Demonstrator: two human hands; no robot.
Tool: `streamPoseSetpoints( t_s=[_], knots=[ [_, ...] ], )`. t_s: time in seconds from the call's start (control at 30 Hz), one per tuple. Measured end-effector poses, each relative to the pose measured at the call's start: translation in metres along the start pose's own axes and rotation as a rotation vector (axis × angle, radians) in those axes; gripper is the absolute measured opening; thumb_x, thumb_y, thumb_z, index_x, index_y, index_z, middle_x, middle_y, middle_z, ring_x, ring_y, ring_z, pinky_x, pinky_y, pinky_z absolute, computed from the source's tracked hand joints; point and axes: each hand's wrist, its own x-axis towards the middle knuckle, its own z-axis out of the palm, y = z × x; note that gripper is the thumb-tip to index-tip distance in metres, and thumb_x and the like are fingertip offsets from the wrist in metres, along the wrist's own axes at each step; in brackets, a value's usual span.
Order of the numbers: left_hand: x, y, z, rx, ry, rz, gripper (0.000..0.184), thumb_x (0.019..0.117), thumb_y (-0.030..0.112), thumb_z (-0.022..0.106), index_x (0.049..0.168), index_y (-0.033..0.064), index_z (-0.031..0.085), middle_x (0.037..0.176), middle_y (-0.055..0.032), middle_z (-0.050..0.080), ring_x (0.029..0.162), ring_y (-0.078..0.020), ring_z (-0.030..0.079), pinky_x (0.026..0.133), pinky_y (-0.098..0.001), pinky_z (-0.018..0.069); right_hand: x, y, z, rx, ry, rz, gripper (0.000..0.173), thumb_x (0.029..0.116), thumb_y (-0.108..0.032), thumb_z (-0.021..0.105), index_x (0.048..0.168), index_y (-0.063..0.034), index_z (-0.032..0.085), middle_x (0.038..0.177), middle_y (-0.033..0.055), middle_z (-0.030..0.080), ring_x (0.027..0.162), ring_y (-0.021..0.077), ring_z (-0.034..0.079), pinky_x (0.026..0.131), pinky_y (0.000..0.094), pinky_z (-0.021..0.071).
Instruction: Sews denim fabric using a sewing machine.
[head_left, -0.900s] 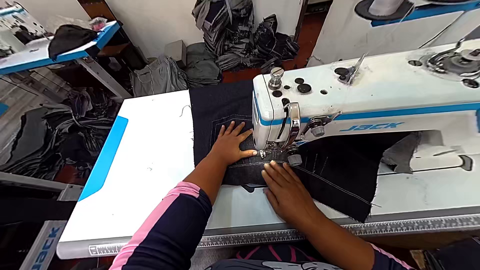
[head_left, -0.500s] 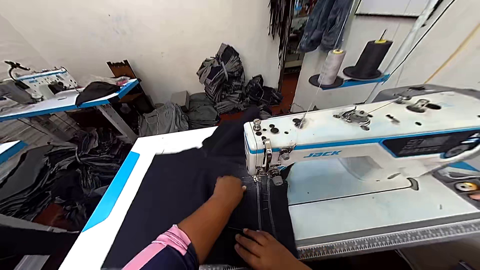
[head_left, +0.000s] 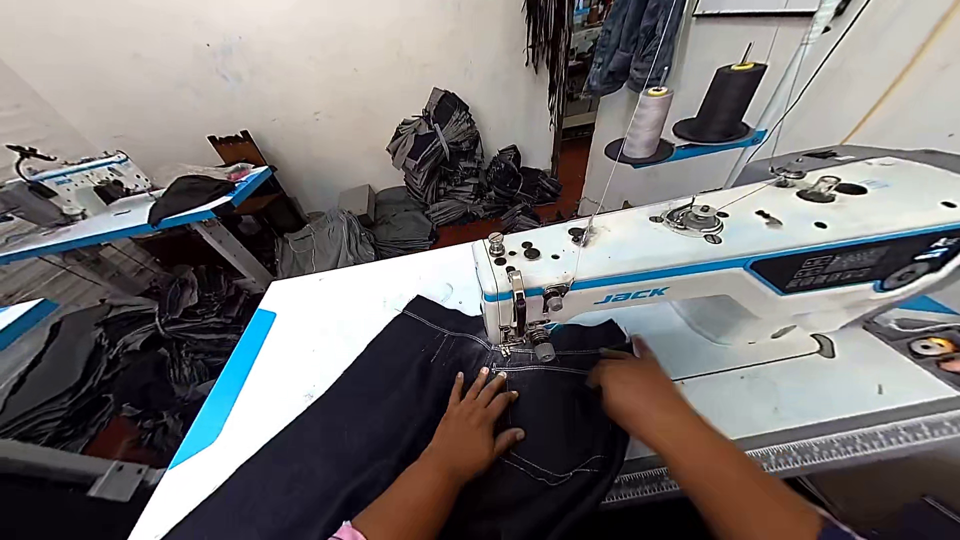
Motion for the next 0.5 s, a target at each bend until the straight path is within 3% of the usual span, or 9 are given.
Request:
streamPoseSetpoints(
  t_s=[0.03,0.07,0.1,0.13,0.23,0.37,0.5],
  knots=[
    [0.002,0.002,-0.001,-0.029,-0.019,-0.039,0.067,0.1009,0.059,0.049,0.151,0.0158,0.049,0.168,-0.0052,0.032,0.159,-0.0280,0.016,0.125,-0.0622,0.0037,0.002,-0.019,0.009,0.070,0.008,-0.028,0.038,0.1037,-0.011,0.045,0.134,-0.0062,0.068,0.145,0.0158,0.060,0.145,0.0386,0.044,0.121,0.0691,0.0154],
    [0.003,0.005,-0.003,-0.048,-0.038,-0.080,0.072,0.0978,0.063,0.053,0.152,0.0156,0.048,0.168,-0.0040,0.032,0.159,-0.0261,0.016,0.126,-0.0601,0.0041,0.005,-0.035,0.020,0.103,-0.055,-0.047,0.046,0.1089,-0.027,0.039,0.150,-0.0129,0.053,0.161,0.0098,0.044,0.154,0.0358,0.029,0.121,0.0713,0.0089],
    [0.005,0.007,-0.004,-0.064,-0.044,-0.116,0.077,0.0944,0.066,0.056,0.151,0.0153,0.048,0.167,-0.0035,0.034,0.159,-0.0248,0.016,0.126,-0.0583,0.0044,0.010,-0.041,0.036,0.087,-0.106,-0.071,0.055,0.1100,-0.044,0.034,0.160,-0.0195,0.038,0.169,0.0044,0.028,0.159,0.0356,0.013,0.118,0.0757,0.0014],
    [0.005,0.006,-0.004,-0.072,-0.039,-0.142,0.080,0.0912,0.068,0.059,0.151,0.0152,0.049,0.166,-0.0030,0.035,0.159,-0.0238,0.017,0.127,-0.0571,0.0042,0.015,-0.040,0.053,0.060,-0.068,-0.112,0.062,0.1077,-0.054,0.033,0.162,-0.0237,0.033,0.171,0.0020,0.024,0.159,0.0374,0.008,0.114,0.0798,-0.0011],
    [0.010,0.005,-0.001,-0.066,-0.003,-0.186,0.085,0.0854,0.072,0.065,0.148,0.0150,0.054,0.165,-0.0018,0.037,0.159,-0.0230,0.016,0.127,-0.0570,0.0044,0.031,-0.023,0.063,0.013,-0.029,-0.196,0.067,0.1038,-0.064,0.034,0.161,-0.0292,0.035,0.170,-0.0027,0.026,0.159,0.0350,0.010,0.113,0.0803,-0.0042],
    [0.016,0.008,0.002,-0.059,0.041,-0.209,0.086,0.0811,0.071,0.071,0.145,0.0150,0.056,0.165,-0.0029,0.037,0.159,-0.0236,0.016,0.126,-0.0585,0.0054,0.042,-0.008,0.063,-0.029,0.084,-0.301,0.065,0.1014,-0.062,0.045,0.156,-0.0269,0.045,0.165,0.0008,0.038,0.157,0.0362,0.020,0.113,0.0814,0.0024],
    [0.016,0.013,0.000,-0.051,-0.009,-0.253,0.088,0.0817,0.074,0.067,0.145,0.0153,0.054,0.168,-0.0005,0.031,0.160,-0.0202,0.009,0.127,-0.0558,0.0022,0.041,-0.006,0.060,-0.063,0.041,-0.305,0.066,0.1018,-0.064,0.041,0.158,-0.0291,0.042,0.167,-0.0020,0.035,0.158,0.0337,0.016,0.114,0.0799,-0.0007]
  ],
)
